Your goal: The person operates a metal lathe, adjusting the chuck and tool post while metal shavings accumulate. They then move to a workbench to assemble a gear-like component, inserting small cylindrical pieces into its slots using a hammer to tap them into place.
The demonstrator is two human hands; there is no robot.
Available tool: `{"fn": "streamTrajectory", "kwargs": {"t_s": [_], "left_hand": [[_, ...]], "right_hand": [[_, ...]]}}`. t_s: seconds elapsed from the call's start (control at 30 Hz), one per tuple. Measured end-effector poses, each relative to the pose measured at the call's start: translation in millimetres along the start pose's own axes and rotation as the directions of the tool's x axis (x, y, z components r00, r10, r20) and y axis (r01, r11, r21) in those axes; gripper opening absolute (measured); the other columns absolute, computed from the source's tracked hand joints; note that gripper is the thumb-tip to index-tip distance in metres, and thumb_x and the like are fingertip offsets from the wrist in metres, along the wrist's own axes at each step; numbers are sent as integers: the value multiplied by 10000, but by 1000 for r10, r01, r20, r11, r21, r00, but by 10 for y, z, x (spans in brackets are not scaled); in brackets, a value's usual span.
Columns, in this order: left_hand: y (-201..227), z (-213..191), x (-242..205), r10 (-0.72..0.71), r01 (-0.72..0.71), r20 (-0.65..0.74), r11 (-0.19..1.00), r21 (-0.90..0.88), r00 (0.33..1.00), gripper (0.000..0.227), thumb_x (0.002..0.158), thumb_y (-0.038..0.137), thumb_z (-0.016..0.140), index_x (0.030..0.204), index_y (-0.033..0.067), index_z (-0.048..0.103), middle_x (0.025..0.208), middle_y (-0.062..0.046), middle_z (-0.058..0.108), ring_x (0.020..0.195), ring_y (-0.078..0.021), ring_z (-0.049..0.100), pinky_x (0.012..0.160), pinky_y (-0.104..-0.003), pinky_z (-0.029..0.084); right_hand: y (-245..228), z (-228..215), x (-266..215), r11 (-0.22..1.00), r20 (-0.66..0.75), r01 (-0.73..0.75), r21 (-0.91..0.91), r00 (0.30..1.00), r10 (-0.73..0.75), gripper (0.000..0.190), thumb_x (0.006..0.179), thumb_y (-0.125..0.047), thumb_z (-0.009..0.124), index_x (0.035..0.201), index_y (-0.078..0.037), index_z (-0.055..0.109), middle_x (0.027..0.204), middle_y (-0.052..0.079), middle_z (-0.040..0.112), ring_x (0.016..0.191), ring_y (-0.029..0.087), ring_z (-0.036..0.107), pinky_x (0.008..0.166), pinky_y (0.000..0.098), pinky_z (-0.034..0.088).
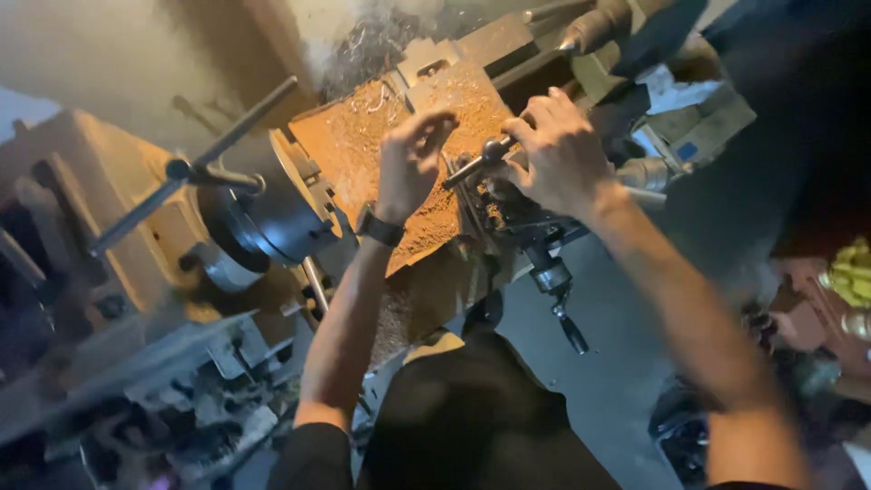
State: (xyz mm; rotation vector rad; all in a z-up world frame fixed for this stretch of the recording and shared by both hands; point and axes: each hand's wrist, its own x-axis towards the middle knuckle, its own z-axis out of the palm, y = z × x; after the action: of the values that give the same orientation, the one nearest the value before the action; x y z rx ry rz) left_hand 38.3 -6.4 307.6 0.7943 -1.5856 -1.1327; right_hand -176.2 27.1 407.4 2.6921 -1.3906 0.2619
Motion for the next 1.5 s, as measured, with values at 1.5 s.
{"fn": "streamTrajectory", "kwargs": {"t_s": [1.5], "left_hand": [[-3785,-1304,-3657,-559,734,-488,400,549,670,281,888,215,656,1031,-1,764,988,-252,734,967,-433,698,899,-510,542]], "right_hand": [[-560,533,-1630,833,-647,-450,321,538,540,81,1126,-22,554,1054,-34,520,1176,163,661,1111,278,669,980,364,559]]}}
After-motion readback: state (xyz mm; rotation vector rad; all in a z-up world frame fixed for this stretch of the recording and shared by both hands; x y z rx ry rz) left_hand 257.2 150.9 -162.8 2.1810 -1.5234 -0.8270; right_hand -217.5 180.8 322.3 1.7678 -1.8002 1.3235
